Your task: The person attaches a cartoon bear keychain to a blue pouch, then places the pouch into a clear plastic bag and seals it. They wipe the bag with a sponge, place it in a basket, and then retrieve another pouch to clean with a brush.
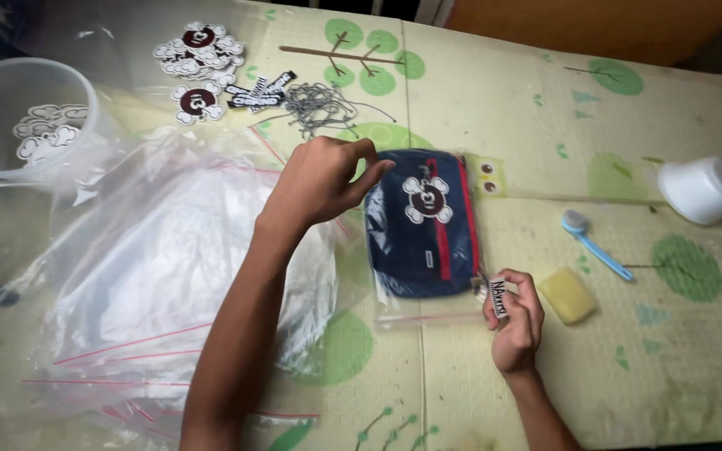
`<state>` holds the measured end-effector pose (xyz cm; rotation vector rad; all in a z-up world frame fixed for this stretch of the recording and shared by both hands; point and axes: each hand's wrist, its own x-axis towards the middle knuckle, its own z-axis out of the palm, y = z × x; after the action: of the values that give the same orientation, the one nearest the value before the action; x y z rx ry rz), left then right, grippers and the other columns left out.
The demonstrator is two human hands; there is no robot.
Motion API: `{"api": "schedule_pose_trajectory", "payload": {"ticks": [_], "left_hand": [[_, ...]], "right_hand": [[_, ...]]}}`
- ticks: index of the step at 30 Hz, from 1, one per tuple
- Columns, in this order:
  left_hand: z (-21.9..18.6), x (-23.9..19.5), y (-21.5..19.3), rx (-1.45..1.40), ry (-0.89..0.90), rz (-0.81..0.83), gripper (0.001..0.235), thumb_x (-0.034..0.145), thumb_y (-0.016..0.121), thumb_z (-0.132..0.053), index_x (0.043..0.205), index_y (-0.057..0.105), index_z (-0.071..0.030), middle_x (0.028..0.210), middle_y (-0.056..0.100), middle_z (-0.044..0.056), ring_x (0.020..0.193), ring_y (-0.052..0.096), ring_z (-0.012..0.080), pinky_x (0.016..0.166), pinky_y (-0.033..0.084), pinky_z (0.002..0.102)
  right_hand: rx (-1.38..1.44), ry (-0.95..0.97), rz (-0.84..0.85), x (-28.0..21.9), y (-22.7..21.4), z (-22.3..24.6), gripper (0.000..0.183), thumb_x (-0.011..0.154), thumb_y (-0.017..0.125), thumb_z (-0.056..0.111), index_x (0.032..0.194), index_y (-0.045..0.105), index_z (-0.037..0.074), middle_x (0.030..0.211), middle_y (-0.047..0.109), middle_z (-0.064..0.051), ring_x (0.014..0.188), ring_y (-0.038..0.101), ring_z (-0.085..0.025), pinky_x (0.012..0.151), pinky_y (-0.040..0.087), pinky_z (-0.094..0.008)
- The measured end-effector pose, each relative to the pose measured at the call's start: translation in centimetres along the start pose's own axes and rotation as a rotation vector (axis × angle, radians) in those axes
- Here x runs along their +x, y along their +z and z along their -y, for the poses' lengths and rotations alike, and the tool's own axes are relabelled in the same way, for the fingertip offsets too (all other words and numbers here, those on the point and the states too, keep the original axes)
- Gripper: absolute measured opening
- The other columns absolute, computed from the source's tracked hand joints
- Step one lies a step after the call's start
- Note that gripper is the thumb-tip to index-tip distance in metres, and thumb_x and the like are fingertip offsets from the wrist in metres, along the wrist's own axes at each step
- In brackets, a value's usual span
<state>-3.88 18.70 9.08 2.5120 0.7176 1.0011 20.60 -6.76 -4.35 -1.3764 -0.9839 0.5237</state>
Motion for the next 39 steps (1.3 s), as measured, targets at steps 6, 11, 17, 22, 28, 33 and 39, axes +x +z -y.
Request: {"api": "schedule_pose_trajectory", "payload": {"ticks": [6,11,17,22,28,33,39], "left_hand": [[-7.5,1.1,1.5,0.100,0.170,0.231,0.024,0.092,0.068,-0.034,0.094,0.070,-0.010,0.071,0.073,0.014,0.072,0.072,0.0420,0.064,0.057,0.058],[-9.4,-3.6,6.4,0.326,-0.018,0.575,0.085,0.067,0.086,-0.065,0.133,0.061,-0.017,0.117,0.070,0.015,0.108,0.069,0.0376,0.083,0.059,0.053],[-12.0,-13.0,6.8,0.199,-0.240,0.302,0.107,0.068,0.094,-0.033,0.156,0.037,-0.010,0.142,0.046,0.023,0.137,0.041,0.0464,0.104,0.045,0.056],[-10.3,-17.2,11.9,0.154,-0.195,-0.221,0.061,0.074,0.088,-0.036,0.126,0.062,-0.015,0.110,0.049,0.010,0.100,0.055,0.0329,0.082,0.051,0.045],[-10.4,-17.5,12.6,0.205,-0.185,-0.368,0.028,0.088,0.079,-0.039,0.106,0.071,-0.018,0.095,0.054,0.004,0.077,0.059,0.0220,0.063,0.053,0.035],[-11.8,-17.0,11.3,0.094,-0.203,-0.392,0.022,0.094,0.076,-0.025,0.111,0.069,-0.013,0.094,0.058,0.006,0.075,0.064,0.0255,0.057,0.056,0.036],[-11.4,-17.5,11.9,0.204,-0.024,-0.408,0.008,0.095,0.072,-0.012,0.103,0.071,-0.016,0.091,0.059,0.003,0.074,0.065,0.0212,0.053,0.057,0.031]], "right_hand": [[-0.011,-0.003,-0.295,-3.7,-2.2,-1.0,0.019,0.100,0.041,0.007,0.117,0.048,0.002,0.050,0.036,-0.001,0.046,0.039,-0.011,0.050,0.030,-0.023],[-0.035,-0.087,-0.251,-4.2,-0.1,1.5,0.029,0.103,0.052,0.007,0.131,0.046,0.000,0.054,0.047,-0.005,0.050,0.046,-0.012,0.053,0.035,-0.022],[-0.068,-0.190,-0.227,-4.8,-0.8,0.7,0.011,0.107,0.057,0.011,0.113,0.062,0.003,0.062,0.060,-0.009,0.054,0.054,-0.012,0.056,0.044,-0.022],[0.018,-0.165,-0.203,-4.6,-1.4,0.4,0.019,0.109,0.056,0.017,0.105,0.068,0.003,0.070,0.068,-0.014,0.054,0.054,-0.011,0.055,0.046,-0.021],[0.139,-0.092,-0.120,-5.7,-2.5,-1.0,0.052,0.115,0.047,0.030,0.079,0.066,-0.002,0.063,0.066,-0.021,0.047,0.061,-0.018,0.048,0.050,-0.023],[-0.218,-0.115,0.152,-6.6,-0.5,3.4,0.008,0.090,0.079,0.020,0.094,0.083,0.014,0.079,0.079,-0.006,0.069,0.069,-0.010,0.071,0.056,-0.029],[-0.684,-0.414,0.434,-5.8,3.6,8.4,0.065,0.095,0.066,0.013,0.154,0.041,-0.003,0.110,0.071,-0.027,0.095,0.071,-0.039,0.079,0.060,-0.052]]}}
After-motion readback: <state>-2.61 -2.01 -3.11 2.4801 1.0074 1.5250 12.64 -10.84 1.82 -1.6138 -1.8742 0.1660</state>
